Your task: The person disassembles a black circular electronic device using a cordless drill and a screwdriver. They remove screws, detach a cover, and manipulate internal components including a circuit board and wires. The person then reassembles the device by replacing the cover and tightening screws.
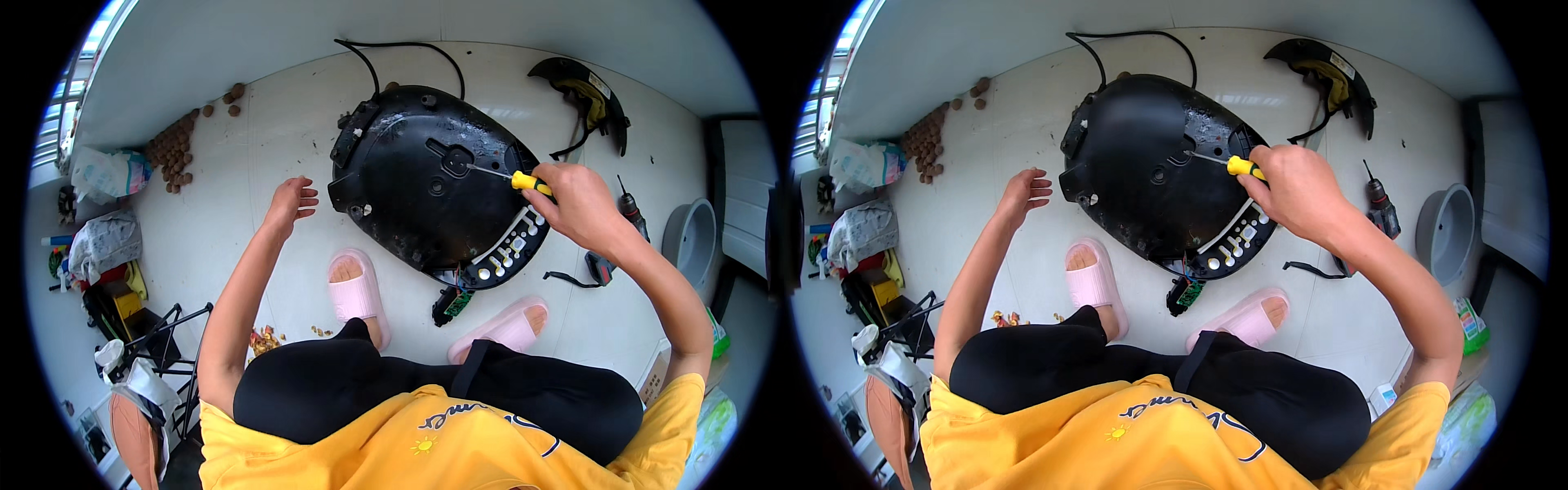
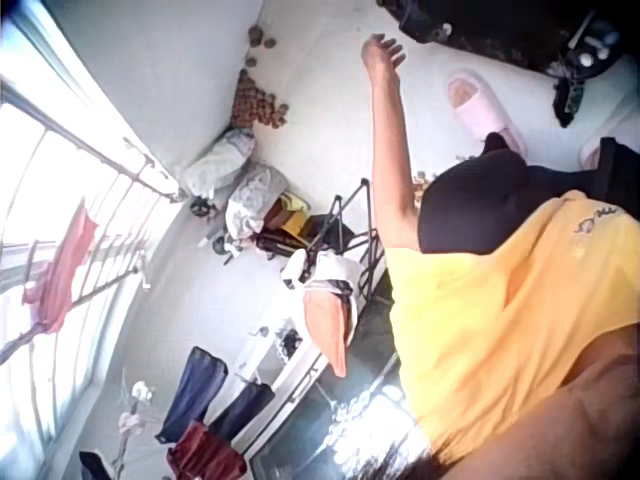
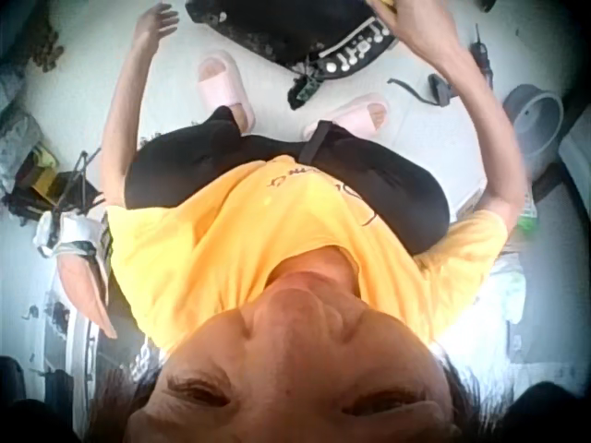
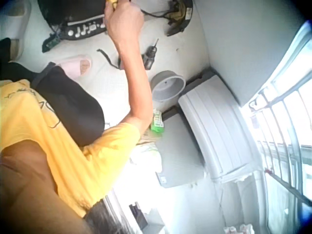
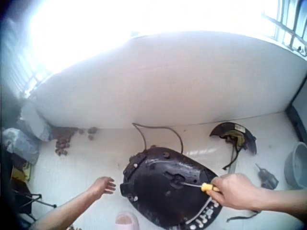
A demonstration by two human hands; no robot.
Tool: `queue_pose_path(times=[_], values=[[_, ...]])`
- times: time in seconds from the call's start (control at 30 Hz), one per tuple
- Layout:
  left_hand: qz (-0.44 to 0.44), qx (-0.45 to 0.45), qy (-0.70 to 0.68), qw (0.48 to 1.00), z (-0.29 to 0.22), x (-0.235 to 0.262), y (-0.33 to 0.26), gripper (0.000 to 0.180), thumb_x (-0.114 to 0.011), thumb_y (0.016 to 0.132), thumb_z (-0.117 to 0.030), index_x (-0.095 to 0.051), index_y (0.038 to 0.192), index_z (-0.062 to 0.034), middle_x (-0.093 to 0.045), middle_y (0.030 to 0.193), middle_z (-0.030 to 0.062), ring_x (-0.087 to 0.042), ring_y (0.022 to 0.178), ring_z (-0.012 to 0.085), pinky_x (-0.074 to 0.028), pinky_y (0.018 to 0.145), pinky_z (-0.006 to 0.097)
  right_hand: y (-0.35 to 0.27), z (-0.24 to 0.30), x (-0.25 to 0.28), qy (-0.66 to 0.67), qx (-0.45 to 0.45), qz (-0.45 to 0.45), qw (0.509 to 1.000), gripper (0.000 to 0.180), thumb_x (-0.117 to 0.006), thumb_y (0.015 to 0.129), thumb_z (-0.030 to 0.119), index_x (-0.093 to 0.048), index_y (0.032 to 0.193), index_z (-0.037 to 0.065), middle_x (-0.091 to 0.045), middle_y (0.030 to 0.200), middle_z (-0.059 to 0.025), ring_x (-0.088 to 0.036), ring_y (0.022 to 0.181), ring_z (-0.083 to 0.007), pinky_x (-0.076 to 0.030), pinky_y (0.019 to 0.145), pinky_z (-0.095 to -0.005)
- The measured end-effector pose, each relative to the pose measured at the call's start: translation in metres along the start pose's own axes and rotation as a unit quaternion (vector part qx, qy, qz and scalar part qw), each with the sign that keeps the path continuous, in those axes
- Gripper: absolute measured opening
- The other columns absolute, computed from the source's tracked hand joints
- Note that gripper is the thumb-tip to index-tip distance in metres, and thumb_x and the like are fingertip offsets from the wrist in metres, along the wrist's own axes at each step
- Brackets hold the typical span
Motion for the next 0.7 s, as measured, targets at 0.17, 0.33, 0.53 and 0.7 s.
queue_pose_path(times=[0.17,0.33,0.53,0.7], values=[[-0.002,0.001,-0.088,0.996,0.026,-0.015,0.041,0.042,-0.043,0.092,-0.032,-0.048,0.12,-0.0013,-0.056,0.11,0.0131,-0.058,0.095,0.0228,-0.048,0.08,0.036,0.023,0.01,-0.003,-0.091,0.003,0.023,0.996,0.023,-0.063,0.083,0.02,-0.063,0.09,-0.002,-0.062,0.074,-0.017,-0.06,0.065,-0.0332,-0.048,0.06,-0.0396],[0.021,-0.043,-0.124,0.991,0.012,-0.02,0.047,0.047,-0.041,0.092,-0.032,-0.046,0.125,0.0011,-0.056,0.113,0.0147,-0.056,0.099,0.0233,-0.047,0.084,0.038,0.035,0.036,-0.007,-0.15,0.013,0.043,0.988,0.024,-0.061,0.084,0.022,-0.063,0.091,-0.001,-0.061,0.072,-0.0167,-0.06,0.064,-0.0324,-0.048,0.06,-0.04],[0.035,-0.034,-0.151,0.987,0.013,-0.028,0.054,0.041,-0.042,0.092,-0.03,-0.05,0.12,-0.0009,-0.058,0.11,0.0131,-0.057,0.096,0.0219,-0.047,0.082,0.036,0.045,0.049,-0.009,-0.17,-0.006,0.037,0.985,0.02,-0.059,0.08,0.019,-0.063,0.072,0.0,-0.06,0.064,-0.0169,-0.061,0.063,-0.0349,-0.049,0.06,-0.043],[0.048,-0.07,-0.155,0.984,0.007,-0.031,0.067,0.038,-0.041,0.093,-0.031,-0.054,0.114,-0.0022,-0.06,0.106,0.011,-0.058,0.093,0.0205,-0.047,0.08,0.035,0.063,0.063,-0.008,-0.245,0.033,0.091,0.965,0.018,-0.06,0.08,0.018,-0.064,0.079,0.0,-0.06,0.064,-0.015,-0.06,0.062,-0.0331,-0.049,0.058,-0.0405]])
Point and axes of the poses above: each hand's wrist, its own y-axis towards the middle knuckle, its own x-axis out of the back of the hand, z = x × y, the point moved 4 cm from there along y, towards the middle knuckle
